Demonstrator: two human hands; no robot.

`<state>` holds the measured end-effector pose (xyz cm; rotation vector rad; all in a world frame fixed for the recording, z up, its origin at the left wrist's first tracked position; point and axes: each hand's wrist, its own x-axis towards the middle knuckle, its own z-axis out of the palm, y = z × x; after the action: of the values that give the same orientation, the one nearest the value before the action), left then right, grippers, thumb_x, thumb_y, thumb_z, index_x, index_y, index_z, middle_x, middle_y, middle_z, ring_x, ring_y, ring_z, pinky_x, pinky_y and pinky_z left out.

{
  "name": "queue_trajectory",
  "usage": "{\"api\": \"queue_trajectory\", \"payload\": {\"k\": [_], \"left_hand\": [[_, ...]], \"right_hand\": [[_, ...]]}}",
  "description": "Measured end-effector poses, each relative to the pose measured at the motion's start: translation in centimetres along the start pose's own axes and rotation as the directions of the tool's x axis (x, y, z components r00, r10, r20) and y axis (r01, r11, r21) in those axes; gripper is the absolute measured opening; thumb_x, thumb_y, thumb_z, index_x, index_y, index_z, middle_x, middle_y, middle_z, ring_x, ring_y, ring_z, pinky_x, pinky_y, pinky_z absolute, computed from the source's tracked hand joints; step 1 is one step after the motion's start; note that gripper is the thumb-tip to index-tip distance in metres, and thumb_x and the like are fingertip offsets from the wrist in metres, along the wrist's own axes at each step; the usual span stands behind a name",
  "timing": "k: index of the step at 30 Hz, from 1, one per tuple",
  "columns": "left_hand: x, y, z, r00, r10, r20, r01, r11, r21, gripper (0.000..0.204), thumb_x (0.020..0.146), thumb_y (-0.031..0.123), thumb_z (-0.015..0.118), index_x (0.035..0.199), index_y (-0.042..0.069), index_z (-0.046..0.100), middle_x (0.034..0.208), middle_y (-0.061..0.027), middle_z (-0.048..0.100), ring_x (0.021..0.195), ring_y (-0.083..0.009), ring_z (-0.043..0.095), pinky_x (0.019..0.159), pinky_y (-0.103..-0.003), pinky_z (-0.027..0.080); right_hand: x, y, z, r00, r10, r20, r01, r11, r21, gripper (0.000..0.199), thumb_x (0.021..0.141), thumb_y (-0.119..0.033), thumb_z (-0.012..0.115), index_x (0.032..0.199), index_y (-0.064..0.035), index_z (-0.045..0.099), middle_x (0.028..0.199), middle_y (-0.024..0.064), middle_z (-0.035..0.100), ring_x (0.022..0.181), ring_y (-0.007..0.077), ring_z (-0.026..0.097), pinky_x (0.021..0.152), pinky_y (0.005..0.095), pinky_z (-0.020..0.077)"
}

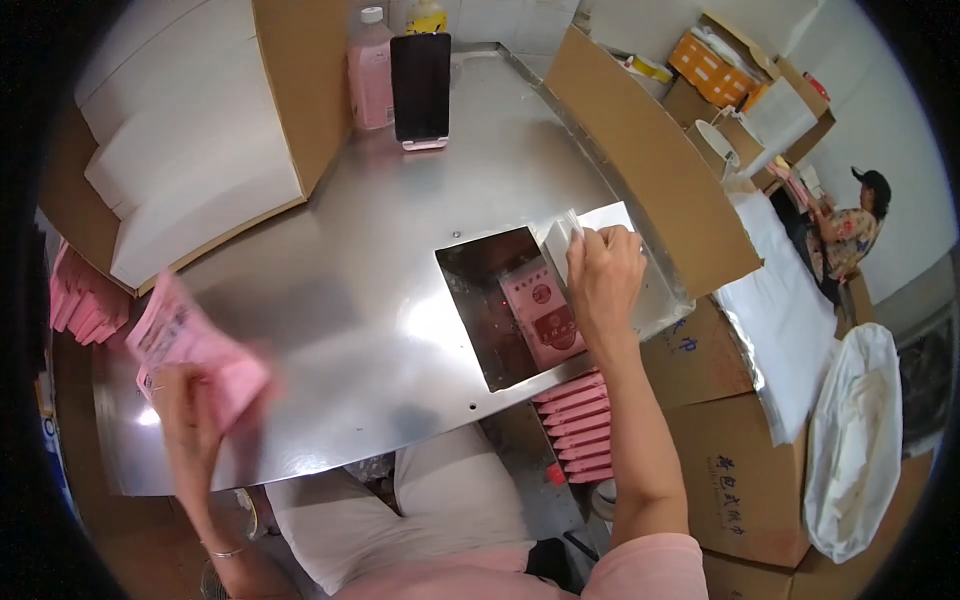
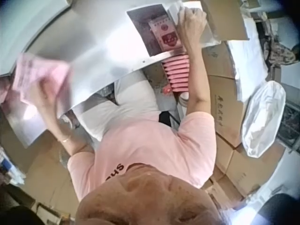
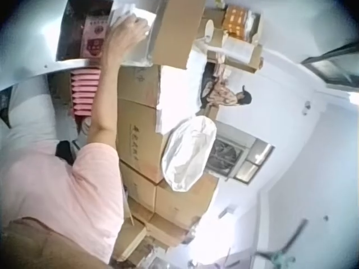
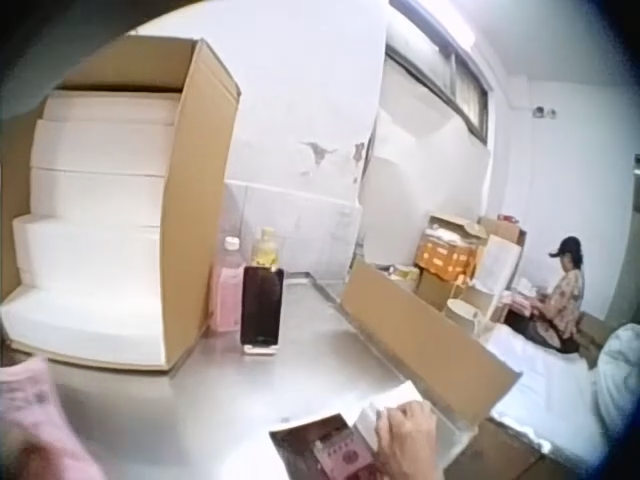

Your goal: Folding pink pamphlets and organizing white boxes for product packaging.

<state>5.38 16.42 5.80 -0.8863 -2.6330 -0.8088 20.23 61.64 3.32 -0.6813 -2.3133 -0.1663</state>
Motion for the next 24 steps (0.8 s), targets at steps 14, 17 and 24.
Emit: {"api": "queue_trajectory", "payload": {"k": [14,17,24], "left_hand": [[0.4,12.3,10.7,0.886,0.452,0.106,-0.384,0.842,-0.379,0.019,0.084,0.004,0.071,0.099,0.004,0.061,0.089,-0.0117,0.052,0.087,-0.0308,0.050,0.079,-0.041,0.038],[0.4,12.2,10.6,0.885,0.452,0.116,-0.383,0.845,-0.372,0.019,0.084,0.004,0.071,0.100,0.004,0.061,0.089,-0.0114,0.053,0.087,-0.0313,0.050,0.078,-0.043,0.039],[-0.1,11.0,10.7,0.868,0.489,0.088,-0.404,0.797,-0.449,0.044,0.074,0.010,0.077,0.115,0.001,0.061,0.124,-0.0205,0.055,0.113,-0.0388,0.053,0.091,-0.042,0.043]], "right_hand": [[0.5,1.5,-0.5,0.999,0.026,0.044,-0.032,0.987,0.159,0.021,0.091,-0.014,0.064,0.104,-0.0012,0.074,0.095,0.0158,0.063,0.092,0.0323,0.059,0.083,0.0417,0.0487],[0.2,1.2,-0.8,0.999,-0.036,0.020,0.033,0.988,0.153,0.025,0.088,-0.007,0.063,0.111,-0.0027,0.072,0.096,0.0169,0.064,0.093,0.0334,0.060,0.085,0.0427,0.0485],[-5.3,-7.7,-1.8,0.850,-0.498,-0.170,0.519,0.742,0.425,0.035,0.087,0.001,0.057,0.122,0.0012,0.063,0.118,0.0231,0.065,0.114,0.0411,0.062,0.102,0.0545,0.0480]]}}
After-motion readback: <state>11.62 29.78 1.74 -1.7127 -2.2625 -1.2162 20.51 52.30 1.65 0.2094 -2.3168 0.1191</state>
